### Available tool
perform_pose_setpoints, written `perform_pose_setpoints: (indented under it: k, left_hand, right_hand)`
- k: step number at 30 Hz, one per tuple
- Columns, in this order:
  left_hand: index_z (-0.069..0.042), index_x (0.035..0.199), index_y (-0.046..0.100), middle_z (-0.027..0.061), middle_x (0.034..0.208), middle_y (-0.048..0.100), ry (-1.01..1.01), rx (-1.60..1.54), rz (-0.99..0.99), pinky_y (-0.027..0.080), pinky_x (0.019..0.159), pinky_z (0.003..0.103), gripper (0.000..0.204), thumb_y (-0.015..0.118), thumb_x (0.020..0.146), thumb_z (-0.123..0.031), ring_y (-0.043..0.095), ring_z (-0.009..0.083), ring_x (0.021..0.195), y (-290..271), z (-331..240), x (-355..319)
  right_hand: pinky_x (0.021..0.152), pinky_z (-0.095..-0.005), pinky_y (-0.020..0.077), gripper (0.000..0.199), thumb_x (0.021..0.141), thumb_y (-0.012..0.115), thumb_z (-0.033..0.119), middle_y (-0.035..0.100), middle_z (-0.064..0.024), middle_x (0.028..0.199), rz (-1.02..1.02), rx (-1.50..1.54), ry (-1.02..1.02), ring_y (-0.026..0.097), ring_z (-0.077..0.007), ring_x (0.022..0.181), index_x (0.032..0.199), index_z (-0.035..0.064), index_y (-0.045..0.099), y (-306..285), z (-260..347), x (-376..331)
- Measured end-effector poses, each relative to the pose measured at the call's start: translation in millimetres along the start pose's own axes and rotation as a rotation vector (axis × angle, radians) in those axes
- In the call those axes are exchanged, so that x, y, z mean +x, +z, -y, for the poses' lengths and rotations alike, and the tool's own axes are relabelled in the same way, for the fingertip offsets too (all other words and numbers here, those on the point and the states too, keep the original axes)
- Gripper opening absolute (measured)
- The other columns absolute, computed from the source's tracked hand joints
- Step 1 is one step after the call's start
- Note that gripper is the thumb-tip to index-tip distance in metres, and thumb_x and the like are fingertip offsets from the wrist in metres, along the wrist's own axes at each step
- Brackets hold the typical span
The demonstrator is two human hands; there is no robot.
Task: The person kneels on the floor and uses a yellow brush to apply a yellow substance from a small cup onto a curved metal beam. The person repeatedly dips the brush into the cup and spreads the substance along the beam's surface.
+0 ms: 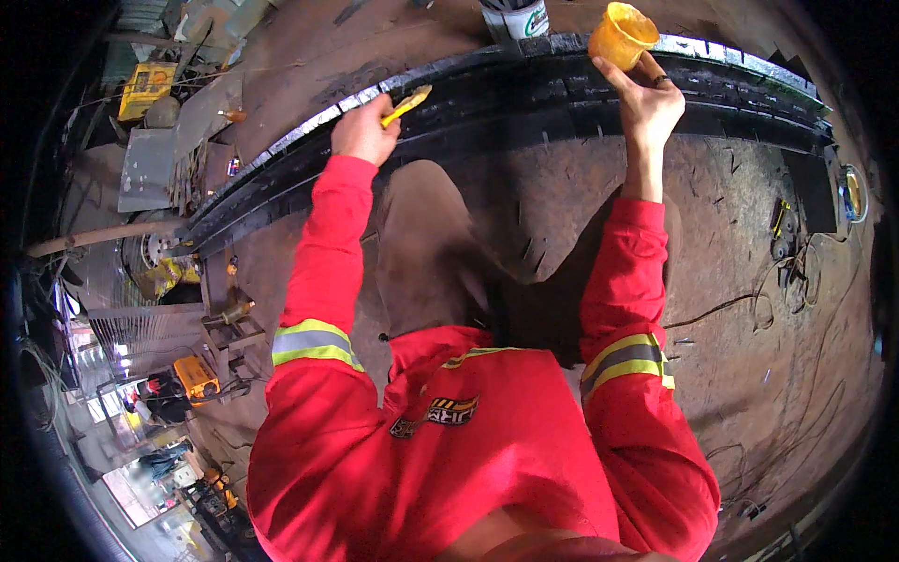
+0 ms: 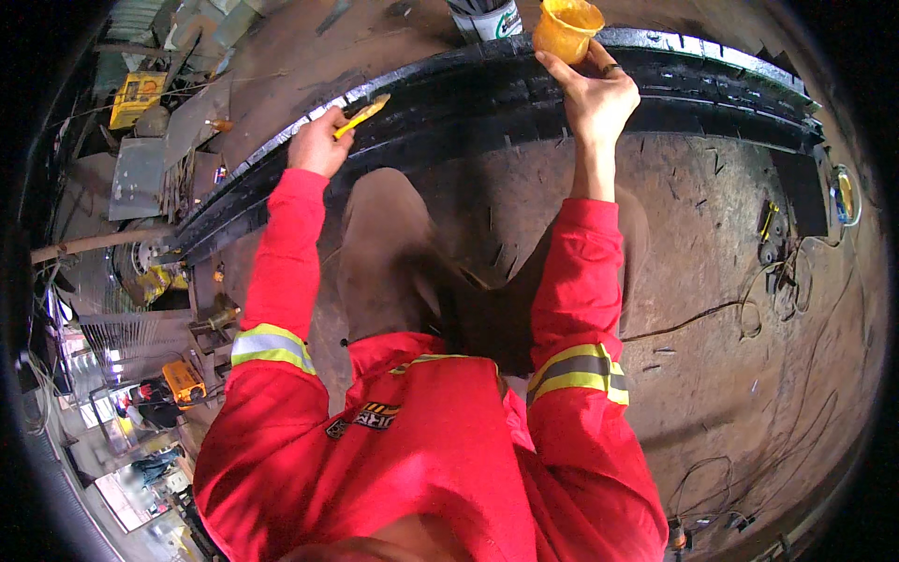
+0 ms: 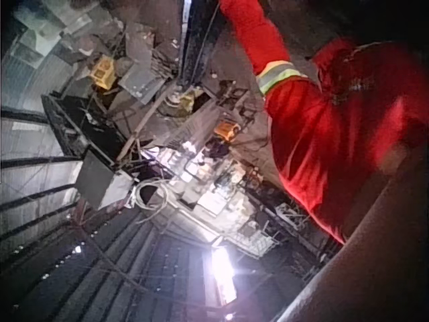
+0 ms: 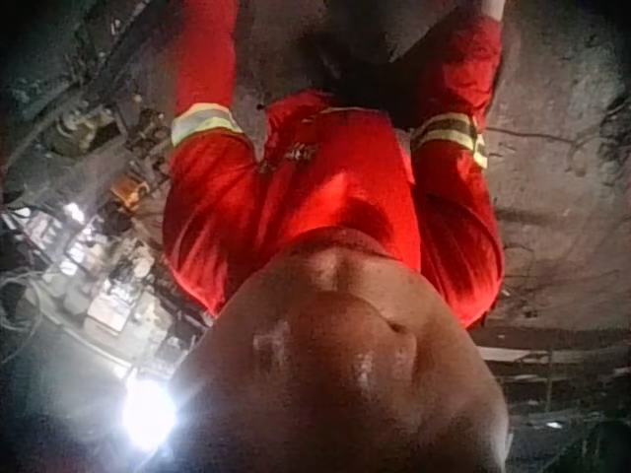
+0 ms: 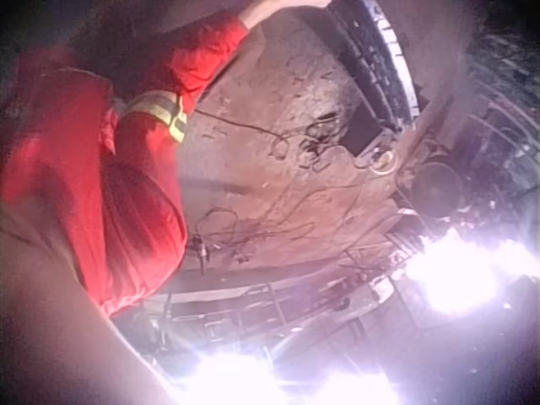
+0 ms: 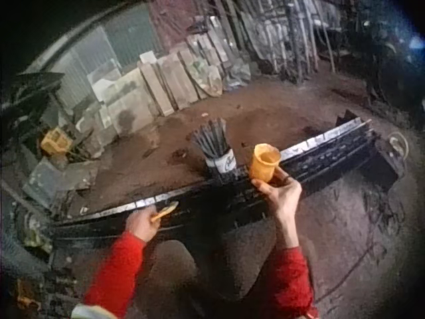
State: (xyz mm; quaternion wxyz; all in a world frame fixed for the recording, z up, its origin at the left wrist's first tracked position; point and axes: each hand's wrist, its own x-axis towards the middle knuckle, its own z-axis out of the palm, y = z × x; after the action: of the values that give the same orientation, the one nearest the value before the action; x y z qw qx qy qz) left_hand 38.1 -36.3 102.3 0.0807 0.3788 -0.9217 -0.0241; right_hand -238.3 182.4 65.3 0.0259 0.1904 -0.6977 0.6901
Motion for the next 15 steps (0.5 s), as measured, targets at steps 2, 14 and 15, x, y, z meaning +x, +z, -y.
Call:
perform_pose_setpoints:
  k: [2, 14, 15]
  left_hand:
    - [-0.010, 0.086, 0.064, 0.0141, 0.079, 0.067, -0.055, -0.119, -0.021, 0.051, 0.069, 0.044, 0.020, 0.070, 0.075, -0.025, 0.065, 0.0342, 0.078, -9.3, 9.3, -4.0]
    - [0.001, 0.076, 0.059, 0.0025, 0.052, 0.048, -0.635, -0.763, -0.307, 0.031, 0.033, 0.028, 0.016, 0.063, 0.083, -0.013, 0.043, 0.0116, 0.037, 138.5, 19.7, 8.5]
    - [0.002, 0.076, 0.061, 0.0031, 0.053, 0.049, -0.648, -0.751, -0.370, 0.032, 0.033, 0.029, 0.016, 0.063, 0.083, -0.013, 0.044, 0.0124, 0.038, 143.9, 1.9, 11.0]
  right_hand:
    - [0.084, -0.0285, 0.0524, 0.059, 0.064, 0.088, 0.025, 0.071, -0.0124, 0.095, 0.011, -0.001, -0.008, 0.068, -0.0146, 0.086, 0.111, -0.0030, 0.066, -2.5, -1.0, -0.4]
    - [0.081, -0.0267, 0.0524, 0.057, 0.064, 0.087, 0.023, 0.071, -0.0112, 0.093, -0.006, 0.088, -0.025, 0.068, -0.0131, 0.084, 0.110, -0.0045, 0.066, 3.1, -5.8, -1.1]
    - [0.081, -0.0264, 0.0522, 0.057, 0.064, 0.087, 0.023, 0.071, -0.0111, 0.093, -0.007, 0.073, -0.025, 0.068, -0.0129, 0.084, 0.109, -0.0047, 0.066, 2.2, -4.6, 0.3]
